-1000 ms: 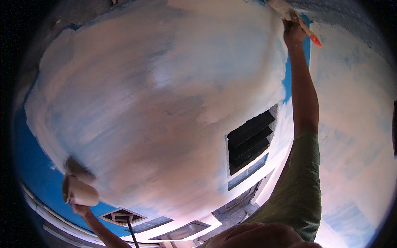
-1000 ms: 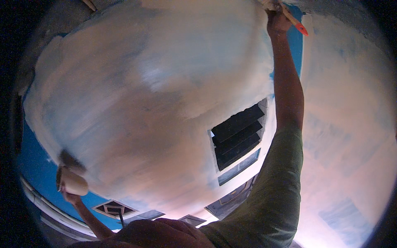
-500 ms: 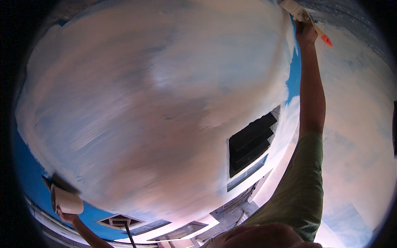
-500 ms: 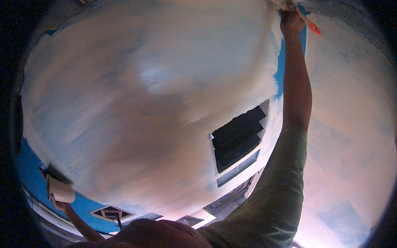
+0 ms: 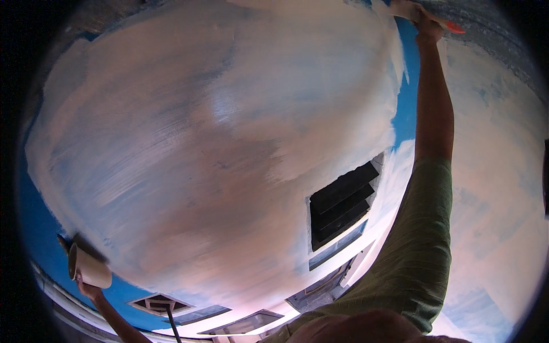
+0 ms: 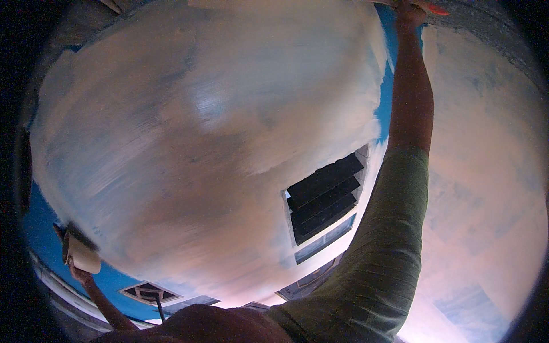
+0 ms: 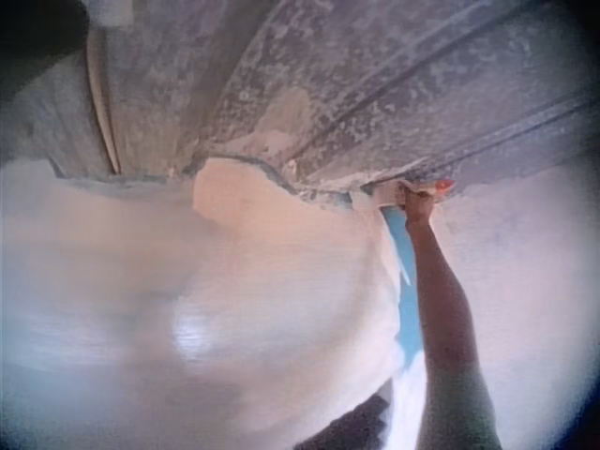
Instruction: The person paints a blue ceiling white using a paintbrush and a small container. They repeatedly dip the brush into the container and apply white paint to the ceiling surface in broad strokes.
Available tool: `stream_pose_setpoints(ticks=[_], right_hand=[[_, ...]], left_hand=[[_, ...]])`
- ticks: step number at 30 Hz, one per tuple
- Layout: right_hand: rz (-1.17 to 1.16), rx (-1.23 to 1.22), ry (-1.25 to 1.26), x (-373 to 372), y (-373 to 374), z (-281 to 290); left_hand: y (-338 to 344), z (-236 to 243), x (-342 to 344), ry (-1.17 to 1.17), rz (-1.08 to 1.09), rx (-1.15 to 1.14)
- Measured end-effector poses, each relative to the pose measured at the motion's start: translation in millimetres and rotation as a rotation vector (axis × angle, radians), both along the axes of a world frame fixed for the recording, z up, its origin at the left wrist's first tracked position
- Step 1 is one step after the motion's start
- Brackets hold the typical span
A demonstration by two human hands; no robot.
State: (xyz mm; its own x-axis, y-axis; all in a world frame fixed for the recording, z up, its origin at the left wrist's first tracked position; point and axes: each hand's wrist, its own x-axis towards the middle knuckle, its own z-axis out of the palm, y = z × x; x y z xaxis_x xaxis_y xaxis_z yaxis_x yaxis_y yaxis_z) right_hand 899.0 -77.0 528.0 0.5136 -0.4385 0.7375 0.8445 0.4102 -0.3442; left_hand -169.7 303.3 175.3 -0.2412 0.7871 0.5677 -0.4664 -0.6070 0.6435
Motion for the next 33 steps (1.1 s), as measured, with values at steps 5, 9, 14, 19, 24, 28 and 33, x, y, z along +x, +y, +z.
stream_pose_setpoints(ticks=[5,9,14,19,24,28,33], right_hand=[[-0.960,-0.329,0.280,19,-11,18],[-1.037,-0.332,0.007,-15,20,16],[0.173,-0.086,-0.336,-59,4,11],[0.095,0.190,-0.157,-27,-4,2],[-0.880,-0.189,0.055,-21,27,-2],[-0.007,-0.024,-0.287,-87,23,-6],[-0.298,0.114,-0.366,-46,-12,-1]], left_hand=[[-2,5,20,0.012,0.005,0.004],[-12,12,49,0.042,-0.050,0.028],[1,5,26,-0.001,-0.020,0.034],[2,4,28,0.011,-0.023,0.021],[12,4,25,0.048,-0.007,0.065],[-8,7,16,0.062,0.009,0.048],[7,4,37,0.012,0.008,0.011]])
